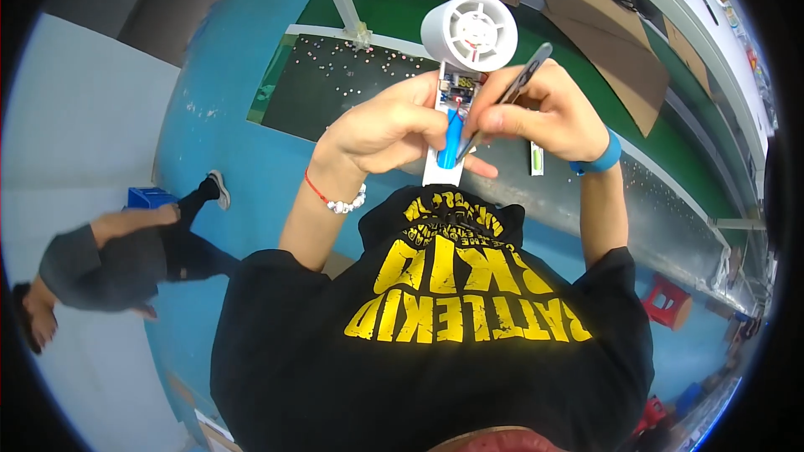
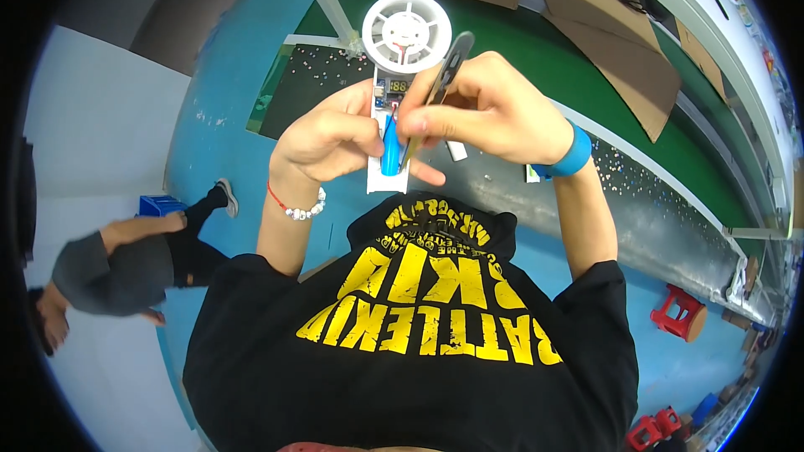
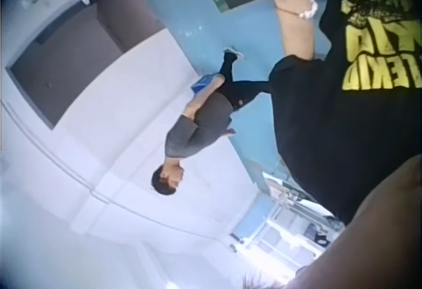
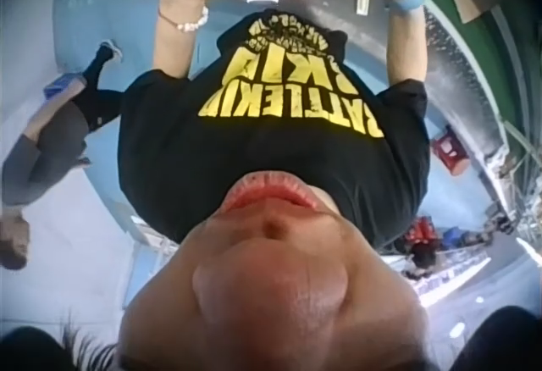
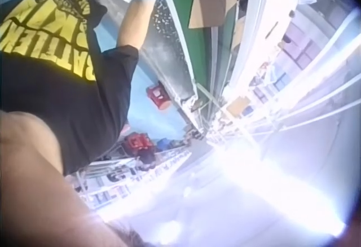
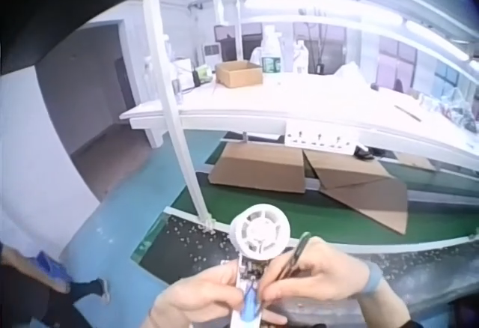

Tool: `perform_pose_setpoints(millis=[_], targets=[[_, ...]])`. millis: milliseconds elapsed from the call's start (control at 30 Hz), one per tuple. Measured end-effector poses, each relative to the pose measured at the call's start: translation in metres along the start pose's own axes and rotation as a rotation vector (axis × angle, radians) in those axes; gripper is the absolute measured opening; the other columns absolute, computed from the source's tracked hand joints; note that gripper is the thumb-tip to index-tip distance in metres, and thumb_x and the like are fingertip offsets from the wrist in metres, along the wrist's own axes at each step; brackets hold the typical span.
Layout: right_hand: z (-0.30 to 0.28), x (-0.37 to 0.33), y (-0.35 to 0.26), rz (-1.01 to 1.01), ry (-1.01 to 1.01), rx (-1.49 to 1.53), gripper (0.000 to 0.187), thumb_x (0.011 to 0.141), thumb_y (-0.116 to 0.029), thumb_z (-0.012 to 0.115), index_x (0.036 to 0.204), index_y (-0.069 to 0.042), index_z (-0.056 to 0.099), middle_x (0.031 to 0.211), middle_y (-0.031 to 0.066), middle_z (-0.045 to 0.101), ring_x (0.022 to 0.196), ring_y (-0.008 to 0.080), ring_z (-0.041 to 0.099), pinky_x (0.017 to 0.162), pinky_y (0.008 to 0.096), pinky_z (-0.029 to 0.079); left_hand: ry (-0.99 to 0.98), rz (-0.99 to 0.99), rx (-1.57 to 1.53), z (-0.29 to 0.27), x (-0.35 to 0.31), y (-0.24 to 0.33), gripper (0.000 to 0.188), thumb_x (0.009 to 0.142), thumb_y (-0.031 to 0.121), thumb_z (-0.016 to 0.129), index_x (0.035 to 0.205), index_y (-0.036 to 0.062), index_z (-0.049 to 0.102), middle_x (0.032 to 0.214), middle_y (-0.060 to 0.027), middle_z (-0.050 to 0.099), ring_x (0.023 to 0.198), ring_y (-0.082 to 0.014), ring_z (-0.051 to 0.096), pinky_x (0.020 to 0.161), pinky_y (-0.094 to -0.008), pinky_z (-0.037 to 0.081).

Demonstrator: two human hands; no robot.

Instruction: The person assembles portable electric fans by hand, installing internal wiring, circuit boards, and batteries into the fan housing, then securing the outer casing with screws using an electric screwdriver, tweezers, and pliers.

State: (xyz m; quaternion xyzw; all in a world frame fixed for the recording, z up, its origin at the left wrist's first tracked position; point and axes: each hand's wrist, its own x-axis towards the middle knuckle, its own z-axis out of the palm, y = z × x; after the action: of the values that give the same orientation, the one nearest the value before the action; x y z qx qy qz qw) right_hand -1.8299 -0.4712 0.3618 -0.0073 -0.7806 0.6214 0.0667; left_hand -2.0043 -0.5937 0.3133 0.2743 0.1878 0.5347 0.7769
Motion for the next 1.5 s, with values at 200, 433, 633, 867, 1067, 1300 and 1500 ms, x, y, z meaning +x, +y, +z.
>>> perform_pose_setpoints(millis=[200, 433, 633, 867, 1067, 1300, 1500], targets=[[-0.003, -0.024, 0.022, -0.238, 0.379, 0.113, 0.022, 0.095, -0.017, 0.055, 0.094, 0.004, 0.059, 0.091, 0.0183, 0.065, 0.080, 0.0241, 0.066, 0.070, 0.0317, 0.055, 0.039, 0.031, -0.131, -0.008, 0.004, -0.002, 0.067, 0.068, -0.011, 0.046, 0.134, -0.0036, 0.037, 0.127, -0.0198, 0.049, 0.117, -0.0352, 0.053, 0.096, -0.0635, 0.045], [0.042, -0.027, 0.032, -0.296, 0.820, -0.015, 0.011, 0.087, -0.003, 0.063, 0.095, 0.004, 0.067, 0.099, 0.0152, 0.068, 0.090, 0.0208, 0.064, 0.080, 0.0299, 0.051, 0.049, 0.143, -0.060, -0.002, 0.011, -0.006, 0.072, 0.066, -0.012, 0.044, 0.136, -0.0027, 0.034, 0.131, -0.0194, 0.048, 0.123, -0.0405, 0.047, 0.096, -0.0565, 0.047], [0.053, -0.029, 0.038, -0.303, 0.875, -0.125, 0.024, 0.094, -0.018, 0.059, 0.097, 0.005, 0.062, 0.097, 0.0202, 0.065, 0.086, 0.0248, 0.065, 0.075, 0.0349, 0.056, 0.140, 0.213, 0.124, 0.005, 0.012, -0.008, 0.068, 0.072, -0.003, 0.055, 0.137, -0.0034, 0.034, 0.132, -0.0229, 0.046, 0.121, -0.0365, 0.050, 0.090, -0.0436, 0.052], [0.044, -0.031, 0.024, -0.391, 1.059, 0.002, 0.013, 0.089, -0.006, 0.063, 0.098, 0.004, 0.066, 0.096, 0.0177, 0.067, 0.091, 0.0240, 0.065, 0.082, 0.0315, 0.051, 0.186, 0.170, 0.082, 0.016, 0.019, -0.012, 0.050, 0.087, 0.008, 0.056, 0.132, -0.0032, 0.038, 0.128, -0.0207, 0.049, 0.115, -0.0347, 0.055, 0.082, -0.0396, 0.054], [0.042, -0.026, 0.016, -0.382, 1.045, -0.388, 0.014, 0.081, -0.001, 0.068, 0.094, 0.003, 0.068, 0.097, 0.0147, 0.069, 0.089, 0.0251, 0.067, 0.079, 0.0299, 0.052, 0.183, 0.171, 0.162, 0.020, 0.020, -0.018, 0.040, 0.095, 0.012, 0.053, 0.130, -0.0001, 0.041, 0.122, -0.0152, 0.054, 0.105, -0.0249, 0.061, 0.080, -0.0337, 0.054], [0.035, -0.025, 0.007, -0.401, 0.881, -0.749, 0.018, 0.075, -0.001, 0.073, 0.093, 0.000, 0.069, 0.095, 0.0128, 0.069, 0.081, 0.0235, 0.069, 0.070, 0.0283, 0.055, 0.138, 0.138, 0.191, 0.026, 0.018, -0.020, 0.040, 0.097, 0.015, 0.051, 0.131, -0.0012, 0.038, 0.110, -0.0141, 0.060, 0.097, -0.0214, 0.064, 0.078, -0.0312, 0.054], [0.030, -0.029, 0.006, -0.376, 0.878, -0.662, 0.015, 0.075, -0.002, 0.072, 0.090, 0.000, 0.070, 0.092, 0.0118, 0.070, 0.080, 0.0235, 0.069, 0.069, 0.0285, 0.055, 0.098, 0.125, 0.209, 0.027, 0.022, -0.021, 0.042, 0.097, 0.016, 0.051, 0.132, -0.0012, 0.036, 0.111, -0.0148, 0.059, 0.096, -0.0213, 0.064, 0.077, -0.0317, 0.054]])
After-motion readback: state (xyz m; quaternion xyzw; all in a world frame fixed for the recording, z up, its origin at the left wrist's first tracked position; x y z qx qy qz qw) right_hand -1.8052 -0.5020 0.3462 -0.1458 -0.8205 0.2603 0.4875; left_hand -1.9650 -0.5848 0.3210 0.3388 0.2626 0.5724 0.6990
